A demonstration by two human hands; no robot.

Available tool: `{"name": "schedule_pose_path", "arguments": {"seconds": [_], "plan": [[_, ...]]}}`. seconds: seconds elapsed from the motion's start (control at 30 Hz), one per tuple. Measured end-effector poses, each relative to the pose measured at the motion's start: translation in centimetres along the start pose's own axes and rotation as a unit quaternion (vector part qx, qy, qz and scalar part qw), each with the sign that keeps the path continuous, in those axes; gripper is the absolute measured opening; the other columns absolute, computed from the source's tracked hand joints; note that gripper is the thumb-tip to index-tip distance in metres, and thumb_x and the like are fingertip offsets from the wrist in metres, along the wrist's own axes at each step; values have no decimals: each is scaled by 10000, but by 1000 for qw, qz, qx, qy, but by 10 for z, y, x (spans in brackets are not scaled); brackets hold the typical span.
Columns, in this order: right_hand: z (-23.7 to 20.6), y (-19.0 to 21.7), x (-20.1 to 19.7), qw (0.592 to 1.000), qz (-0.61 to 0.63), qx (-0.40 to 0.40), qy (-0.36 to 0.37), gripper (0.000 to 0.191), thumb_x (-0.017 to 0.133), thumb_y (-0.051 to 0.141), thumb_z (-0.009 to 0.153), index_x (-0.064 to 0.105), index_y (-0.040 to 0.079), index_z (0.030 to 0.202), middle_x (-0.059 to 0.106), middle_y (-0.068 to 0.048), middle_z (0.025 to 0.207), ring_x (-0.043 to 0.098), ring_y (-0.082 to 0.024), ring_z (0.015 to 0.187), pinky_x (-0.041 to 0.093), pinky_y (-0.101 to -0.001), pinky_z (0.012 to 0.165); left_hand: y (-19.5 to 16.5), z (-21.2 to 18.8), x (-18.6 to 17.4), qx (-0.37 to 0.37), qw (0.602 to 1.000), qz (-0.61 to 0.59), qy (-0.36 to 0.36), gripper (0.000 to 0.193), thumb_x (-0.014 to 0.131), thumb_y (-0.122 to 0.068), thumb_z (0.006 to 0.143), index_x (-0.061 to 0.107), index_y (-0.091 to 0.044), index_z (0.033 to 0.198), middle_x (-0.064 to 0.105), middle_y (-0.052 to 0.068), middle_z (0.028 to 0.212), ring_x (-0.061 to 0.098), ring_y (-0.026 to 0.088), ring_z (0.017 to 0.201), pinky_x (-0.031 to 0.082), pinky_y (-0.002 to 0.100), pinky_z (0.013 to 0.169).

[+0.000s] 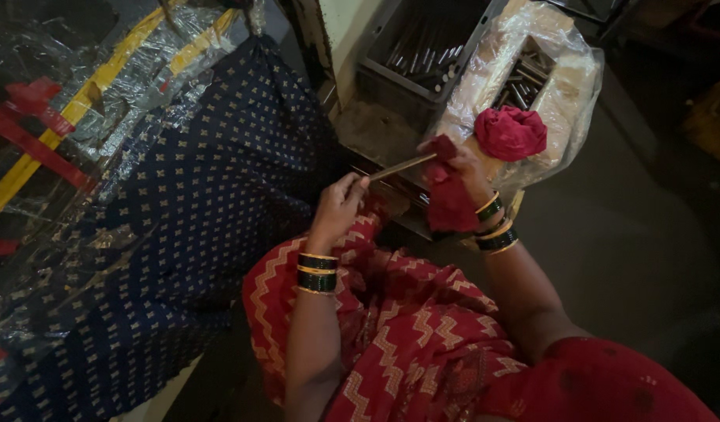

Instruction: The person sits on the floor and repeatedly picks up small metal rods from a metal tray, wipes each rod with a red cloth, and places it into a plastic bag. The person handles the rods one at a time and continues the cycle of wiping and bagging.

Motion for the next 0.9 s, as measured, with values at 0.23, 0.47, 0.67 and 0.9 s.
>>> {"name": "schedule_pose_path", "arguments": {"seconds": [0.23,0.47,0.67,0.9], "plan": [[-5,-7,-10,998,60,10,-7,456,653,204,947,574,-64,1308,535,-9,774,531,-109,686,562,-356,819,14,2,12,20,988,-146,52,408,583,-435,1051,653,-57,915,541,-44,712,506,71,666,445,244,621],[-9,-4,-8,998,57,-21,11,420,667,240,982,566,-25,1293,534,-13,754,528,-133,688,566,-376,868,18,0,19,-17,986,-154,69,392,581,-460,1006,670,-90,914,554,-50,706,521,70,653,478,237,610],[-4,-7,-2,994,100,-29,28,435,691,284,991,617,-73,1229,521,-29,778,497,-122,683,485,-326,760,13,2,15,6,990,-132,47,415,590,-473,1015,646,-85,879,545,-48,705,520,67,657,460,240,615],[8,-15,-6,990,127,-57,9,445,686,236,961,597,-40,1300,530,-4,771,539,-152,731,504,-343,786,26,7,11,16,985,-173,19,459,556,-476,1057,607,-84,822,521,-36,689,499,82,644,438,249,616]]}}
Point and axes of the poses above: each hand's wrist, its own z-axis towards the middle knuckle, its own x-axis out of the palm, y = z × x, the point moved 9 cm from there along z, towards the middle knuckle
